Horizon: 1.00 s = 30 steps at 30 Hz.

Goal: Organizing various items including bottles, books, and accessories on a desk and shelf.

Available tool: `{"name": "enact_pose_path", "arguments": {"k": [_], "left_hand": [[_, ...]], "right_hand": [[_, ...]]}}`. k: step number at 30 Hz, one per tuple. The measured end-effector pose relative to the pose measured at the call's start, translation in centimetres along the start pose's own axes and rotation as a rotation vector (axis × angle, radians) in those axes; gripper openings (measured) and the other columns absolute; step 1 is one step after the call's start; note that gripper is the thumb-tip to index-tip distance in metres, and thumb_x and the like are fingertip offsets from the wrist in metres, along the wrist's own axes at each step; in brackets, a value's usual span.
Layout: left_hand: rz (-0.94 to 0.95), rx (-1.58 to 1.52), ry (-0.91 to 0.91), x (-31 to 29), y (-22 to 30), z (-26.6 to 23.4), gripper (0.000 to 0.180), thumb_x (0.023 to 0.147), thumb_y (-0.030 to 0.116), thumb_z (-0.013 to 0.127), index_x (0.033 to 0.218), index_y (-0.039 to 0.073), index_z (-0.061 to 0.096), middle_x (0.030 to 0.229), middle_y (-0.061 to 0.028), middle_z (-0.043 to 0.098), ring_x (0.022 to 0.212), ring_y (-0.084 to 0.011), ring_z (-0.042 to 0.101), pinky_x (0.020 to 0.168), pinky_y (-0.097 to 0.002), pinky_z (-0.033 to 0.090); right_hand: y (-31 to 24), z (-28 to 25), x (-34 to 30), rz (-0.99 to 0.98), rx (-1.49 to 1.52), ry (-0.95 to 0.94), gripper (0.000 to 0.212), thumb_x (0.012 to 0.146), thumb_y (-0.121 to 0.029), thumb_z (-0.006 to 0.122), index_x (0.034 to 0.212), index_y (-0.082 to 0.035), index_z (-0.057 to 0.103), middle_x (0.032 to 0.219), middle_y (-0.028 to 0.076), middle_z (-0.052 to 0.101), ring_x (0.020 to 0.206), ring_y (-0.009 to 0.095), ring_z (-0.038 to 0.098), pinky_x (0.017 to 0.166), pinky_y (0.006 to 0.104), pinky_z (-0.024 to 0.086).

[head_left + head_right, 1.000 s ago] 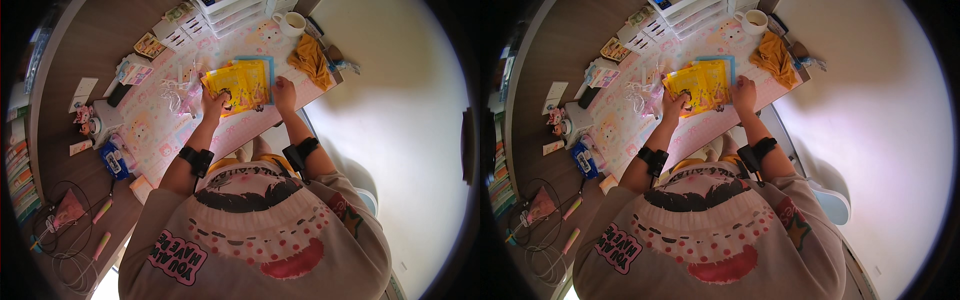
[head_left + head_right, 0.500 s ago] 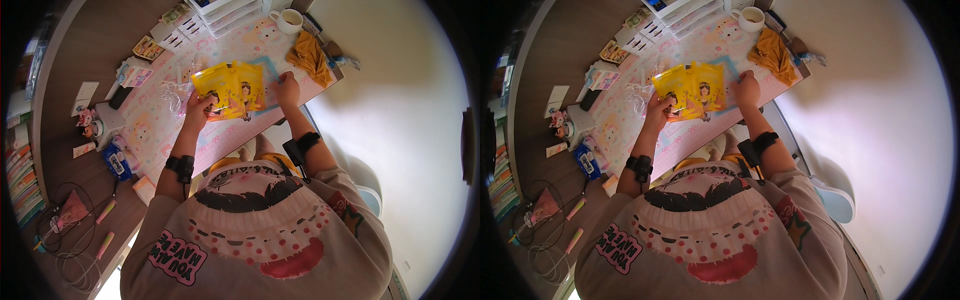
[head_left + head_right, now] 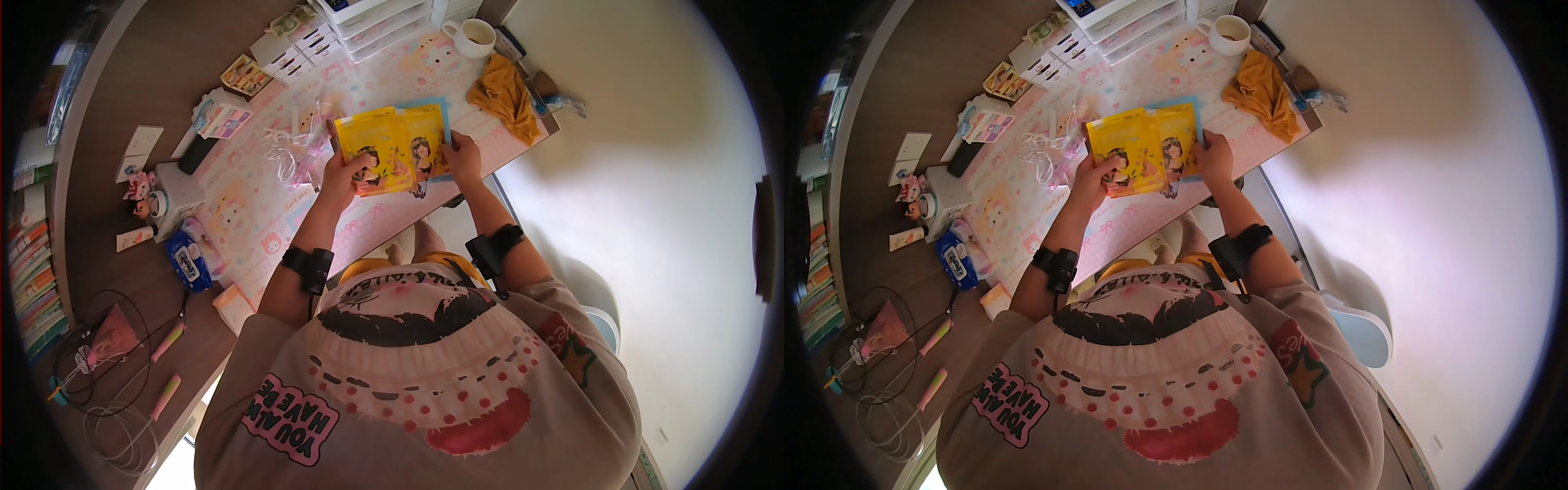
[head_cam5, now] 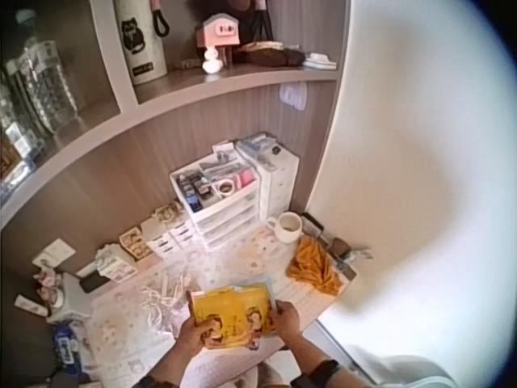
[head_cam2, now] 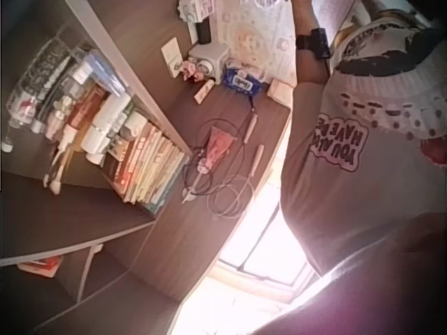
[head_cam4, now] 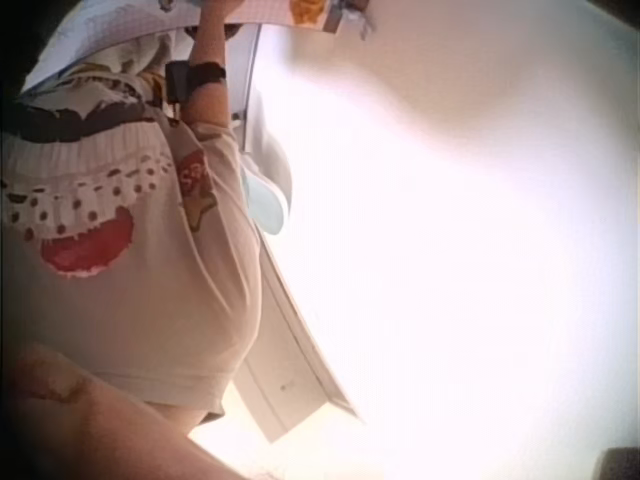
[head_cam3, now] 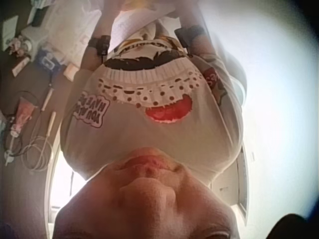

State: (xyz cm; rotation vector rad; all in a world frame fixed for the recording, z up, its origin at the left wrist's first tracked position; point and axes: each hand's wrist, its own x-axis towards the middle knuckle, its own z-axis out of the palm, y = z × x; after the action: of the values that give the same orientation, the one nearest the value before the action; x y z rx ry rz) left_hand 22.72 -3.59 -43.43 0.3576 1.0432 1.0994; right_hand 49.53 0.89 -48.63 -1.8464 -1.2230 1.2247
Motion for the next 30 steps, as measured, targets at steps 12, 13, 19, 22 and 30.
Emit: {"name": "enact_pose_path", "arguments": {"k": [12, 13, 19, 22, 30], "left_hand": [[-0.129, 0.201, -0.086, 2.4, -3.4, 4.1, 0.039, 0.085, -0.003, 0.066, 0.122, -0.001, 0.055, 0.112, -0.0119, 0.066, 0.097, -0.0222, 0.067, 0.086, -0.0343, 0.057], [-0.131, 0.203, -0.091, 2.1, -2.9, 4.1, 0.039, 0.085, -0.003, 0.066, 0.122, -0.001, 0.055, 0.112, -0.0119, 0.066, 0.097, -0.0222, 0.067, 0.086, -0.0343, 0.057], [-0.053, 0.091, -0.169, -2.0, 1.2, -0.6, 0.036, 0.084, -0.002, 0.067, 0.119, 0.0, 0.058, 0.111, -0.0098, 0.067, 0.102, -0.0205, 0.066, 0.091, -0.0357, 0.053], [0.014, 0.017, -0.108, -3.2, 2.5, -1.9, 0.04, 0.085, -0.001, 0.067, 0.123, 0.001, 0.055, 0.114, -0.0081, 0.066, 0.107, -0.0207, 0.063, 0.097, -0.0371, 0.049], [-0.036, 0.08, -0.146, -4.5, 3.5, -0.7, 0.038, 0.089, 0.006, 0.067, 0.125, 0.001, 0.055, 0.116, -0.0084, 0.064, 0.108, -0.0195, 0.062, 0.097, -0.0357, 0.049]], "right_hand": [[1.5, -0.8, -0.7, -0.04, 0.078, -0.047, 0.034, 0.078, -0.014, 0.069, 0.11, -0.001, 0.068, 0.081, 0.01, 0.069, 0.074, 0.02, 0.065, 0.07, 0.0325, 0.05], [2.3, -0.8, -0.5, -0.084, 0.06, 0.005, 0.035, 0.079, -0.013, 0.069, 0.111, -0.001, 0.068, 0.079, 0.009, 0.068, 0.072, 0.019, 0.065, 0.07, 0.0321, 0.05], [0.6, -2.0, -0.3, -0.092, -0.003, 0.13, 0.044, 0.08, -0.014, 0.068, 0.122, -0.004, 0.061, 0.083, 0.012, 0.069, 0.074, 0.023, 0.066, 0.072, 0.0333, 0.051], [-1.8, -1.7, -1.4, -0.518, -0.704, 0.623, 0.059, 0.079, -0.017, 0.072, 0.134, -0.008, 0.051, 0.091, 0.013, 0.068, 0.076, 0.028, 0.066, 0.074, 0.0351, 0.052], [-8.2, 2.7, -3.5, -0.08, 0.396, -0.415, 0.064, 0.081, -0.024, 0.079, 0.133, -0.003, 0.047, 0.1, 0.009, 0.067, 0.08, 0.021, 0.066, 0.074, 0.0332, 0.053]]}}
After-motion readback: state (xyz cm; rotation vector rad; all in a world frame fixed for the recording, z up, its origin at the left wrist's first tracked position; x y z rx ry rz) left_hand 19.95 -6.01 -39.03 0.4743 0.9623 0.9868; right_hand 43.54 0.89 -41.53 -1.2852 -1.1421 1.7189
